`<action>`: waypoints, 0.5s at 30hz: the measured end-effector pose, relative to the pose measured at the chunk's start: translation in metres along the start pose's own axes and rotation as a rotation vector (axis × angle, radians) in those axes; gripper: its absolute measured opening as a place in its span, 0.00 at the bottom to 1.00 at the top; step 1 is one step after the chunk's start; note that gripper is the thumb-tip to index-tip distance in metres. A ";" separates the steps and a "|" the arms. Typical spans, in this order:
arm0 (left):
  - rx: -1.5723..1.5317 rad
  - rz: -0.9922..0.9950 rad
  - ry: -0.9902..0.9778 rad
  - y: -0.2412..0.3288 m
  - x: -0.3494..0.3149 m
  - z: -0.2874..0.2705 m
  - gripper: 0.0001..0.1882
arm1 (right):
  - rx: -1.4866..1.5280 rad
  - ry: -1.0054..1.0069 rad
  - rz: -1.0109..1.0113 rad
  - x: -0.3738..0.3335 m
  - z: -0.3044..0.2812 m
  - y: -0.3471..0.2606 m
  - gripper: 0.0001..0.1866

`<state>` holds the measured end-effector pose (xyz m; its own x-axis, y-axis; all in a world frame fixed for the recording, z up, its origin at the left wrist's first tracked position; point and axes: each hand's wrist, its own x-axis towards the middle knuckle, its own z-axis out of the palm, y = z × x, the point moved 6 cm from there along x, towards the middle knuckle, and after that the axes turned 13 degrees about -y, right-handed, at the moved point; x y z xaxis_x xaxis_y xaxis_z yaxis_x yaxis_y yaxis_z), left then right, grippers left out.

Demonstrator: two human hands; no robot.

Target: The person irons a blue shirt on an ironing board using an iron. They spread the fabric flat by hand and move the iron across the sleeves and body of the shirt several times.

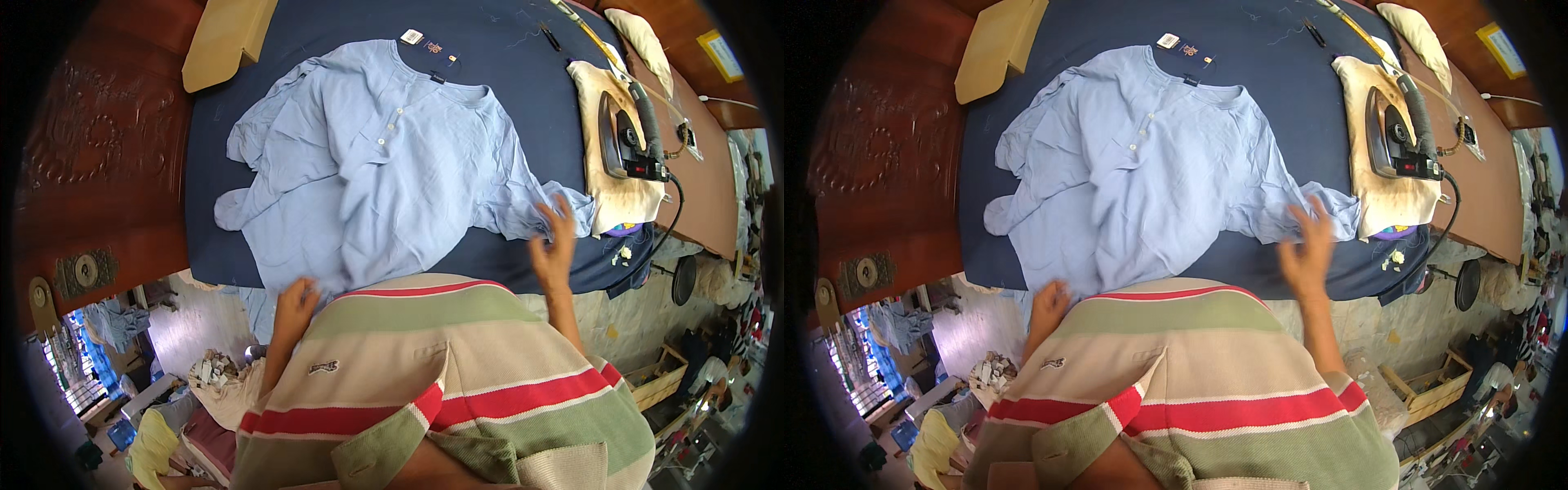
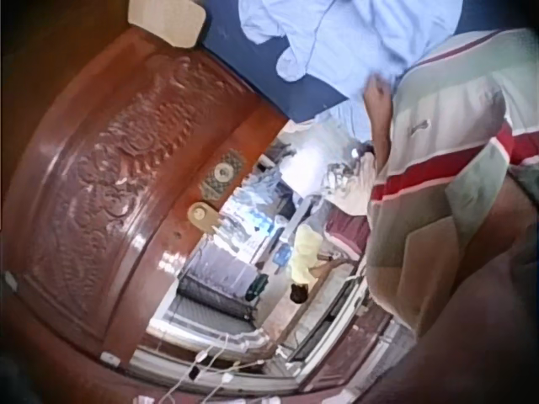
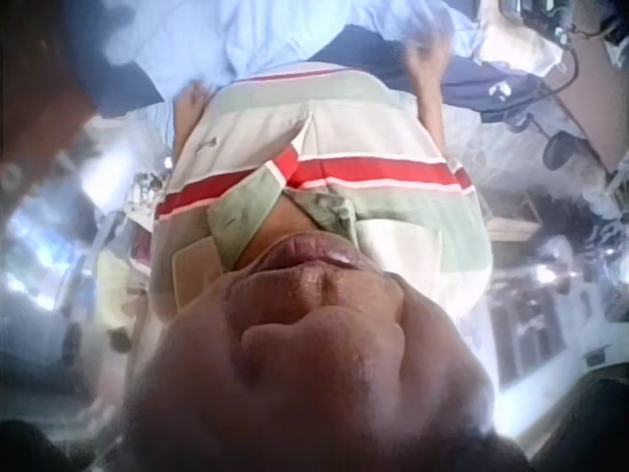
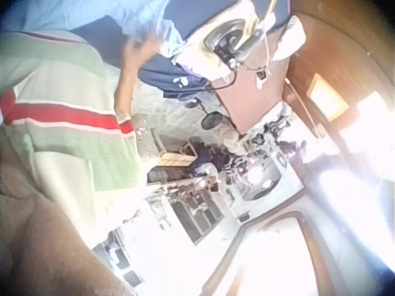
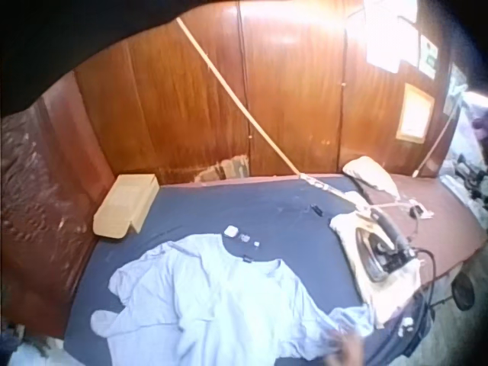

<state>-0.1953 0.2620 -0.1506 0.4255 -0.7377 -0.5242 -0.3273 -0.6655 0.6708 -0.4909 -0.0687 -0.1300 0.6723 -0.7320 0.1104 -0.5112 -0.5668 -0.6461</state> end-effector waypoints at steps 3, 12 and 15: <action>-0.227 0.280 0.009 0.087 0.054 -0.024 0.09 | 0.618 -0.758 -0.228 0.043 0.059 -0.108 0.26; 0.101 0.646 0.178 0.158 0.092 -0.059 0.21 | 0.451 -0.399 -0.199 0.108 0.039 -0.090 0.16; 0.437 0.443 0.473 0.069 0.100 -0.072 0.20 | 1.278 -0.188 0.033 0.063 0.028 0.013 0.10</action>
<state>-0.1145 0.1503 -0.1194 0.4603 -0.8833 0.0894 -0.8114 -0.3777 0.4461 -0.4396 -0.1116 -0.1522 0.7874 -0.6151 0.0408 0.2728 0.2882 -0.9179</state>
